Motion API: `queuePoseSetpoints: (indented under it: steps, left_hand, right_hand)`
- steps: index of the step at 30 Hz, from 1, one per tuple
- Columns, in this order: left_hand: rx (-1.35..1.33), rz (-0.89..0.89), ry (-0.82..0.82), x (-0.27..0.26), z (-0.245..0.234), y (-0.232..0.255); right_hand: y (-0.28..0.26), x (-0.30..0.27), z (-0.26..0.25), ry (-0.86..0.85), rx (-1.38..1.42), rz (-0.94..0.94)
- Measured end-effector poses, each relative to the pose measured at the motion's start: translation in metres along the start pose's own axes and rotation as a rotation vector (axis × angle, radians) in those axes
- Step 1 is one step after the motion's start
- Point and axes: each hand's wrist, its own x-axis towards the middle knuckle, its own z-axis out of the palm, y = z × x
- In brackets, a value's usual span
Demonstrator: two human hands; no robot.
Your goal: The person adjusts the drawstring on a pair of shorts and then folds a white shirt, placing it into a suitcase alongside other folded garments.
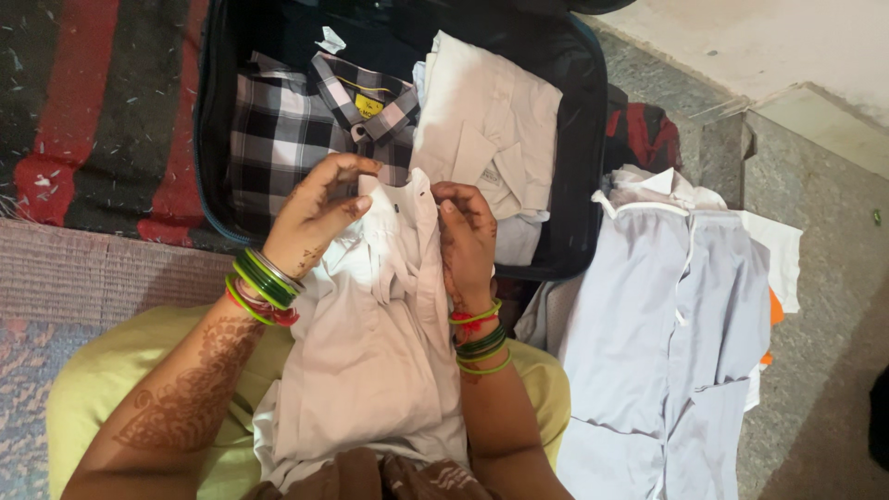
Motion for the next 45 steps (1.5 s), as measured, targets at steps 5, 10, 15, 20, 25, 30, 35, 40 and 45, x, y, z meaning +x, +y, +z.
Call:
queuePoseSetpoints:
  steps: [5, 10, 15, 20, 25, 30, 35, 40, 45]
  left_hand:
    - [-0.004, -0.017, -0.017, 0.001, 0.0, 0.003]
    - [-0.008, -0.025, -0.022, 0.002, -0.001, 0.001]
    - [0.309, 0.124, 0.007, 0.0, 0.005, -0.001]
    - [1.265, 0.314, -0.057, -0.017, 0.041, -0.001]
    - [1.249, 0.338, -0.055, -0.014, 0.04, 0.002]
    - [1.255, 0.365, -0.055, -0.013, 0.037, -0.001]
    - [1.344, 0.521, -0.05, -0.004, 0.022, -0.026]
    - [1.369, 0.59, -0.029, 0.007, 0.007, -0.054]
    - [1.391, 0.74, 0.002, 0.002, 0.003, -0.065]
  right_hand:
    - [-0.002, -0.001, 0.001, 0.002, -0.014, 0.04]
    - [-0.001, 0.0, 0.0, -0.033, -0.038, 0.015]
    - [-0.008, -0.004, 0.016, -0.142, -0.657, -0.224]
    - [-0.002, -0.019, 0.041, -0.42, -1.446, -0.537]
    - [0.0, -0.021, 0.038, -0.399, -1.42, -0.452]
    - [-0.001, -0.02, 0.04, -0.404, -1.417, -0.456]
    - [0.009, -0.011, 0.042, -0.313, -1.318, -0.664]
    - [0.031, -0.005, 0.031, -0.272, -1.355, -0.691]
    - [0.045, -0.008, 0.018, -0.262, -1.374, -0.904]
